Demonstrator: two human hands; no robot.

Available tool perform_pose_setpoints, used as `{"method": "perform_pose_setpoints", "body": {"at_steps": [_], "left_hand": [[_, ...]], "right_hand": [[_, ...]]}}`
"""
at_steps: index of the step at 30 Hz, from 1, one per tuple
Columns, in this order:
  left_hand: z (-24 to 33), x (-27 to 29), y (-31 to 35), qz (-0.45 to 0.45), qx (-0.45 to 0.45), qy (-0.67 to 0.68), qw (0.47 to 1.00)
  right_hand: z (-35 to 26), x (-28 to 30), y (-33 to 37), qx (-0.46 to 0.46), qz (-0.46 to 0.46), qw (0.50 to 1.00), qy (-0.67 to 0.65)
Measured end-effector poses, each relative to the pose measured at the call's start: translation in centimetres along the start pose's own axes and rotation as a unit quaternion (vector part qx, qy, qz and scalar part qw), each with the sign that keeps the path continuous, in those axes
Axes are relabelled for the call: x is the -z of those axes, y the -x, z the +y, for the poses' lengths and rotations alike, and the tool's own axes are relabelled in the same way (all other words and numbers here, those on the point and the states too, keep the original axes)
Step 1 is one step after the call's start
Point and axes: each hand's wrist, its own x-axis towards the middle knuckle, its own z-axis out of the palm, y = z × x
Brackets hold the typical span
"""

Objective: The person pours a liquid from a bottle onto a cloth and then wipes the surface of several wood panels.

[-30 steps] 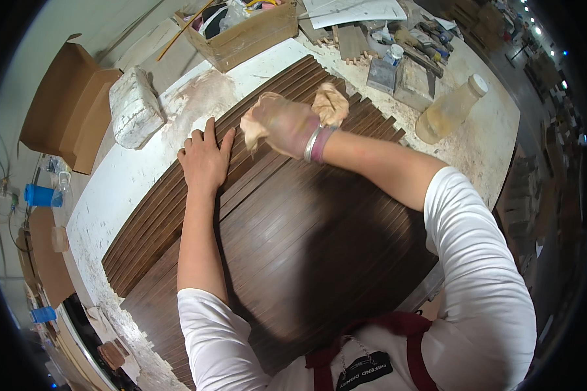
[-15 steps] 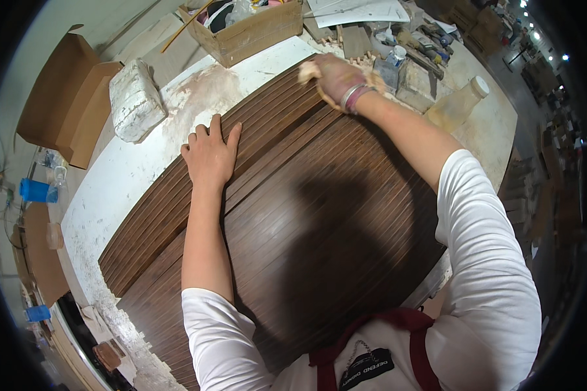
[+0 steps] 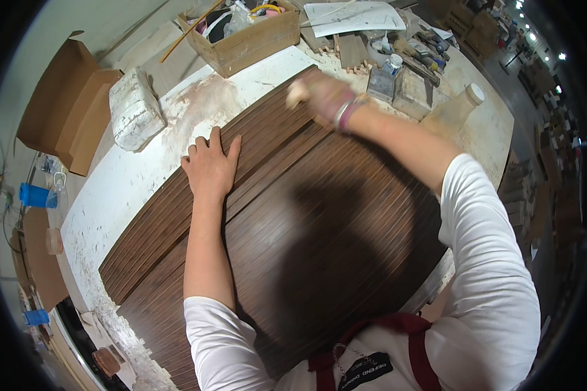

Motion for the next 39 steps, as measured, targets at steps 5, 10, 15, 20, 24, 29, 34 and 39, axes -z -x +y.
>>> {"method": "perform_pose_setpoints", "body": {"at_steps": [5,10,15,20,24,29,34,39], "left_hand": [[-0.3,-0.3,0.2,0.011,-0.008,0.0,1.0],[0.4,0.2,0.0,0.0,-0.005,-0.006,1.0],[-0.1,-0.4,0.3,0.011,-0.004,-0.009,1.0],[0.3,-0.2,0.1,0.015,-0.006,-0.015,1.0],[0.3,-0.2,-0.3,0.01,-0.003,-0.006,1.0],[0.3,-0.3,0.0,0.019,-0.01,-0.003,1.0],[0.3,-0.3,0.1,0.0,0.005,0.006,1.0],[1.0,0.4,0.0,0.004,-0.008,-0.009,1.0]], "right_hand": [[0.1,-2.9,-1.3,-0.062,0.001,0.996,-0.067],[0.9,-1.2,-1.4,-0.075,-0.016,0.992,-0.096],[-2.0,-4.2,-2.7,-0.032,0.052,0.996,-0.06],[4.2,-2.0,-5.0,-0.117,0.05,0.992,-0.021],[0.6,-5.0,-6.8,-0.141,0.032,0.989,-0.014],[5.6,-2.4,-7.1,-0.186,-0.003,0.975,-0.119],[3.2,-7.0,-7.6,-0.002,0.173,0.984,0.026],[7.2,-4.5,-7.9,-0.034,0.13,0.989,0.055]]}}
